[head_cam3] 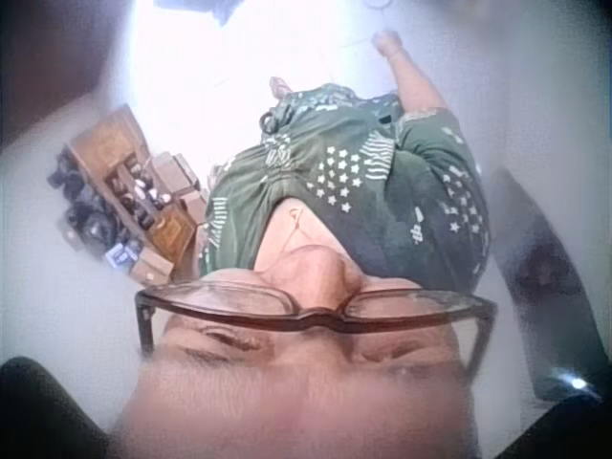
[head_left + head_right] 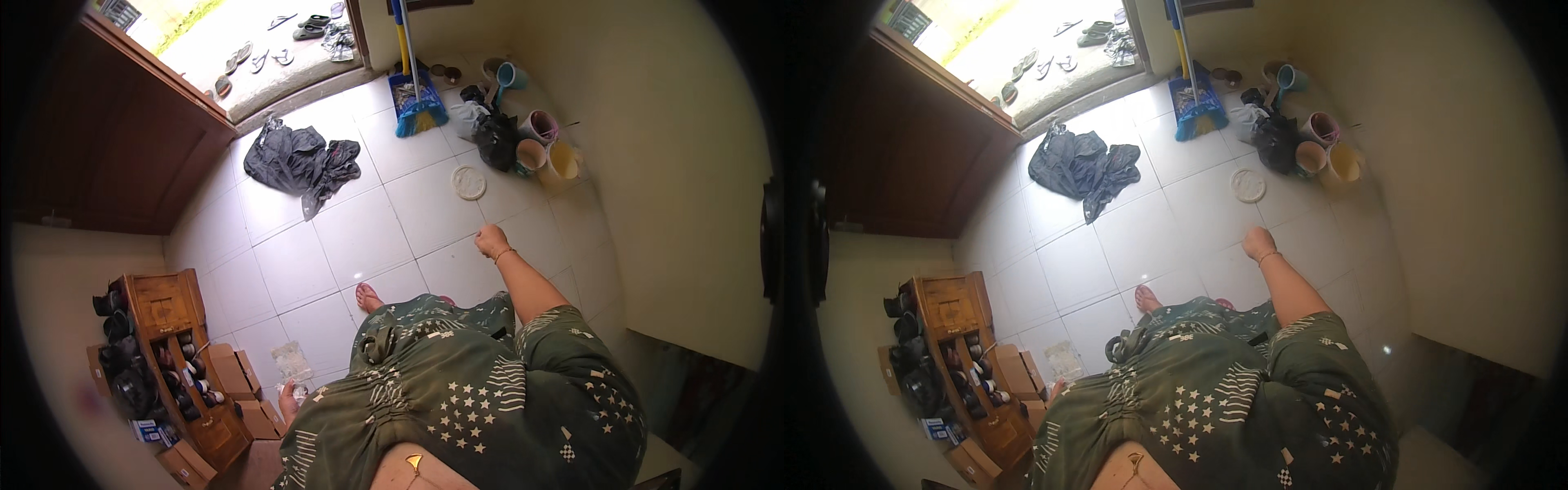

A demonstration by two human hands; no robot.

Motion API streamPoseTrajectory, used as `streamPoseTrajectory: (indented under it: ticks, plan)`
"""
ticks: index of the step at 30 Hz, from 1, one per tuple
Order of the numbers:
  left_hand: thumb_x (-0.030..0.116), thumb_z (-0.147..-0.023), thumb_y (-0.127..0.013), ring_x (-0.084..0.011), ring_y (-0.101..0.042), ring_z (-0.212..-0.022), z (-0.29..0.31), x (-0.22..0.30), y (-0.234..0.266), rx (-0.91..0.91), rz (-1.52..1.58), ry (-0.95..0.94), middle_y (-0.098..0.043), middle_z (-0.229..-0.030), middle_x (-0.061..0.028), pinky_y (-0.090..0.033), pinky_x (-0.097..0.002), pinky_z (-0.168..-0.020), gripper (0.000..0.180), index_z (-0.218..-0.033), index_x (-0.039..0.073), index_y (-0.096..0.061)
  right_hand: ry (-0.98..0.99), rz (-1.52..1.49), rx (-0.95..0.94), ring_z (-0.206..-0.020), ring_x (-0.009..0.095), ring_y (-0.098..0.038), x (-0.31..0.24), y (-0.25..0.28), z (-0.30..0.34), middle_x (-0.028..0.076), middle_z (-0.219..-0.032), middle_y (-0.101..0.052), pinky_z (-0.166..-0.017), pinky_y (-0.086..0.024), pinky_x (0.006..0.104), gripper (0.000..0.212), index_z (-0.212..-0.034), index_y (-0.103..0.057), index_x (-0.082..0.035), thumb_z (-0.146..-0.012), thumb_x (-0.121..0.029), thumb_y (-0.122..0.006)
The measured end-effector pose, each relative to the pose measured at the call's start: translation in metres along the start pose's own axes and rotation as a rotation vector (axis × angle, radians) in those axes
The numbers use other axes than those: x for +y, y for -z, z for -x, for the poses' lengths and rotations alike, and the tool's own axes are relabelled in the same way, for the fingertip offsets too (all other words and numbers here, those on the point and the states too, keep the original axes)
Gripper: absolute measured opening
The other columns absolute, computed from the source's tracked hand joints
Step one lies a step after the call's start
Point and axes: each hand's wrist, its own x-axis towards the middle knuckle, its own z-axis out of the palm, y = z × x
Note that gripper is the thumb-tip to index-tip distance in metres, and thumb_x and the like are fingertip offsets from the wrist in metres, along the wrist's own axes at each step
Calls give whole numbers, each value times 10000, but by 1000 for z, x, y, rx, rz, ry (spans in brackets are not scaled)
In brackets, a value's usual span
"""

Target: The person cleans the tiled floor by first using a scraper to remove debris, then scrubbing the spots with a cloth, and finally mopping the area with a long-handled mop.

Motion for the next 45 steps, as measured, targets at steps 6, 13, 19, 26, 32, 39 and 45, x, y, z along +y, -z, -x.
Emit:
streamPoseTrajectory:
  ticks: [6, 13, 19, 26, 32, 39, 45]
  plan:
    - [186, -770, -619, -155, -512, -426, -74, 159, -100, -97, -151, -64, -546, -584, -54, -408, -261, -360, 140, -757, 82, -526, -605, -221, -172, -488, 258, -601, 59, -44, 41, 188, -576, -583, -472, -485, 336, 166, -621, -595, 42, -733, -45, -509]
    - [186, -772, -598, -149, -521, -454, -136, 256, -270, -347, -350, -147, -552, -608, -45, -414, -260, -380, 125, -799, 97, -514, -875, -496, -160, -462, 246, -583, 68, -68, 68, 179, -572, -584, -408, -464, 359, 153, -657, -591, 63, -729, -29, -490]
    - [138, -769, -603, -152, -539, -488, -138, 272, -419, -560, -436, 35, -552, -653, -47, -420, -255, -377, 179, -878, 92, -469, -1056, -712, -113, -533, 250, -605, 80, -46, -32, 196, -671, -601, -408, -478, 337, 155, -859, -568, 64, -751, -25, -500]
    - [139, -757, -593, -164, -546, -517, -158, 306, -499, -581, -585, 84, -554, -685, -48, -428, -271, -397, 188, -895, 92, -474, -449, -1272, -1, -440, 183, -483, -11, 42, -256, 84, -594, -480, -369, -422, 319, 39, -803, -465, -36, -786, -54, -495]
    - [171, -743, -609, -179, -547, -517, -202, 341, -551, -578, -735, 171, -555, -668, -50, -428, -293, -422, 190, -865, 85, -492, -146, -1596, -74, -518, 197, -575, -195, 159, -348, 103, -712, -579, -432, -484, 314, 177, -906, -540, 7, -802, -137, -547]
    - [152, -758, -580, -184, -543, -549, -238, 407, -679, -618, -995, 109, -548, -684, -64, -430, -303, -455, 159, -866, 72, -495, -179, -1816, 81, -555, 203, -592, -255, 219, -473, 102, -748, -571, -499, -524, 322, 241, -996, -499, -37, -836, -209, -552]
    - [145, -761, -583, -188, -542, -540, -313, 487, -734, -639, -1277, -99, -534, -690, -57, -447, -324, -468, 145, -861, 70, -508, -361, -1957, 89, -574, 291, -600, -283, 243, -602, 177, -815, -559, -523, -521, 399, 707, -1371, -160, -238, -817, -529, -488]
